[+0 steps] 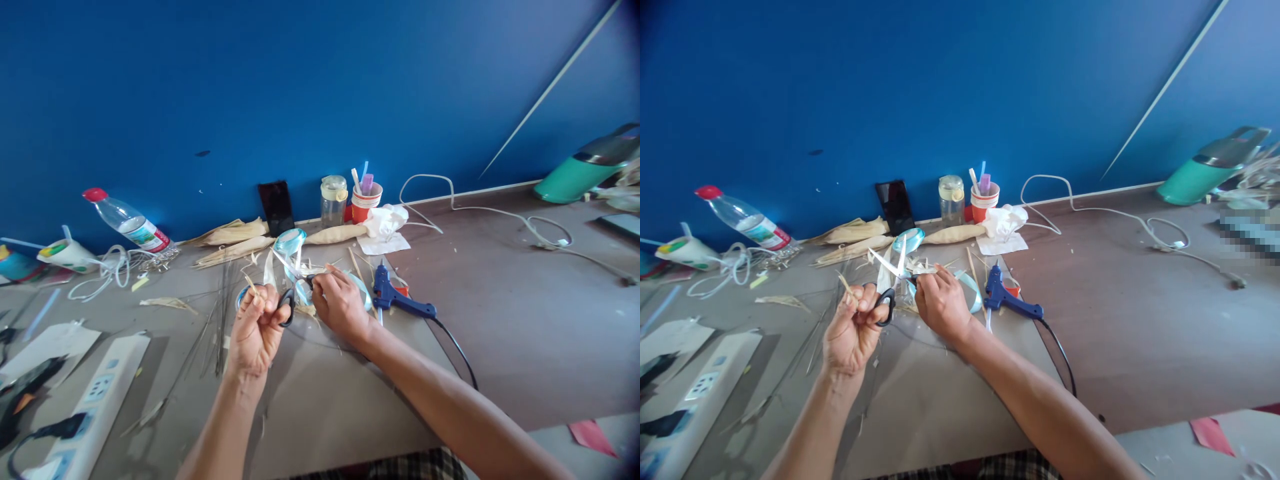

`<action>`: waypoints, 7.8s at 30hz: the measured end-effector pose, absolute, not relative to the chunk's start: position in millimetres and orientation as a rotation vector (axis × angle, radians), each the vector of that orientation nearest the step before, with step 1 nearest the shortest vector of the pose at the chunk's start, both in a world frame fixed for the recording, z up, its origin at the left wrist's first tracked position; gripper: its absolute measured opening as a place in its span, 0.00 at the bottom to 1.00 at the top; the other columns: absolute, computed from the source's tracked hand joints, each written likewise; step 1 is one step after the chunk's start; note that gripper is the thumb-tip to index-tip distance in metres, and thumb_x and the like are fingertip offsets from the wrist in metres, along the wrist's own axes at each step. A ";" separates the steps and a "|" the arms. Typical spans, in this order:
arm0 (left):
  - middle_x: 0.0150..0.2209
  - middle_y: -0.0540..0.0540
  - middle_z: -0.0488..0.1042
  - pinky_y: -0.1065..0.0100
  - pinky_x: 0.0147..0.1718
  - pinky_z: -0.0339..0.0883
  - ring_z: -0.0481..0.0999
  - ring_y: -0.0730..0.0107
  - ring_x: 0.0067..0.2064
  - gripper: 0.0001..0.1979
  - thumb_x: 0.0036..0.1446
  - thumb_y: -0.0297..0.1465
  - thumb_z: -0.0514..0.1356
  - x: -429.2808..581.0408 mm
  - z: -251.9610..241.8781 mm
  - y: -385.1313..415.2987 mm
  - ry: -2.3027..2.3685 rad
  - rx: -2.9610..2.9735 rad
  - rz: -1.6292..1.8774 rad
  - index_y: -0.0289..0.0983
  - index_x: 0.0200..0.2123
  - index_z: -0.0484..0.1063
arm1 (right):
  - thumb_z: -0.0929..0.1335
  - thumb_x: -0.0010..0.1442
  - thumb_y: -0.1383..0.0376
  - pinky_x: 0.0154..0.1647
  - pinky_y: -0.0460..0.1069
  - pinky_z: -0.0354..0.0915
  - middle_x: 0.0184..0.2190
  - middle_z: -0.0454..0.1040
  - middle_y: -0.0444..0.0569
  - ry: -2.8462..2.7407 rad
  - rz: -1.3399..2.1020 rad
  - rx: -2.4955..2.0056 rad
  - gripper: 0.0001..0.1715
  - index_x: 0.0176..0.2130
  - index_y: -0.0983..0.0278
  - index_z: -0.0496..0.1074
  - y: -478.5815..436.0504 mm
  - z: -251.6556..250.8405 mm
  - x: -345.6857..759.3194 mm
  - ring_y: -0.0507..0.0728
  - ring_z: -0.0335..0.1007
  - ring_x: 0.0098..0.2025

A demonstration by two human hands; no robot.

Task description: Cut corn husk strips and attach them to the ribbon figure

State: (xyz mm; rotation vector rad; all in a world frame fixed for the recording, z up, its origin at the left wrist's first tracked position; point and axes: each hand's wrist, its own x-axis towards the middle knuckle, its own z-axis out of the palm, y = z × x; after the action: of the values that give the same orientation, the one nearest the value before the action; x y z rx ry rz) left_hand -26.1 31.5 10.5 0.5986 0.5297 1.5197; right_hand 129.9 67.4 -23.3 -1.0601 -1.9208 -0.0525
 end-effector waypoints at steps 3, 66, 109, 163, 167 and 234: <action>0.24 0.54 0.58 0.79 0.21 0.58 0.57 0.81 0.24 0.10 0.47 0.27 0.67 -27.2 10.4 32.0 0.520 0.590 1.535 0.34 0.25 0.66 | 0.59 0.61 0.71 0.53 0.55 0.62 0.23 0.70 0.45 -1.940 -0.018 -1.024 0.08 0.32 0.62 0.64 64.4 -22.4 130.4 0.54 0.65 0.27; 0.23 0.55 0.59 0.80 0.20 0.59 0.56 0.84 0.22 0.13 0.45 0.23 0.67 -32.9 14.7 36.7 0.443 0.421 1.569 0.34 0.24 0.63 | 0.61 0.55 0.66 0.35 0.49 0.62 0.33 0.74 0.49 -1.408 0.573 -1.269 0.16 0.39 0.66 0.73 99.4 -25.8 165.1 0.55 0.67 0.33; 0.23 0.55 0.59 0.81 0.20 0.58 0.57 0.84 0.22 0.11 0.45 0.24 0.67 -33.0 8.8 37.8 0.465 0.445 1.541 0.34 0.27 0.66 | 0.70 0.48 0.60 0.26 0.47 0.57 0.19 0.66 0.42 -1.215 0.539 -1.459 0.11 0.24 0.65 0.69 104.4 -6.8 186.7 0.52 0.59 0.23; 0.22 0.55 0.57 0.77 0.23 0.59 0.55 0.82 0.23 0.12 0.47 0.29 0.67 -20.9 4.2 32.6 0.542 0.682 1.503 0.34 0.23 0.65 | 0.65 0.57 0.59 0.24 0.44 0.58 0.24 0.66 0.41 -1.602 1.177 -1.106 0.27 0.55 0.66 0.63 48.3 -4.0 123.9 0.49 0.61 0.22; 0.22 0.54 0.60 0.74 0.28 0.63 0.56 0.82 0.23 0.10 0.48 0.29 0.66 -11.6 1.5 28.4 0.541 0.733 1.437 0.35 0.23 0.67 | 0.66 0.51 0.65 0.26 0.44 0.59 0.22 0.63 0.38 -1.431 1.429 -1.011 0.26 0.50 0.67 0.65 53.2 -2.7 122.9 0.49 0.62 0.24; 0.17 0.52 0.66 0.69 0.29 0.61 0.59 0.78 0.21 0.07 0.43 0.28 0.70 -32.4 -5.1 40.6 0.923 0.809 1.205 0.35 0.21 0.74 | 0.67 0.55 0.59 0.22 0.43 0.55 0.23 0.69 0.38 -2.252 1.426 -0.931 0.13 0.40 0.59 0.77 73.5 21.6 174.4 0.48 0.58 0.22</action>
State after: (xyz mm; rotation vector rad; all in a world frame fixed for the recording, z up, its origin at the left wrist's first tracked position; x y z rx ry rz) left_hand -32.4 40.6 -5.1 0.8088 0.9231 1.2049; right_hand 174.4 73.5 21.6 -0.9310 -2.2524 1.4261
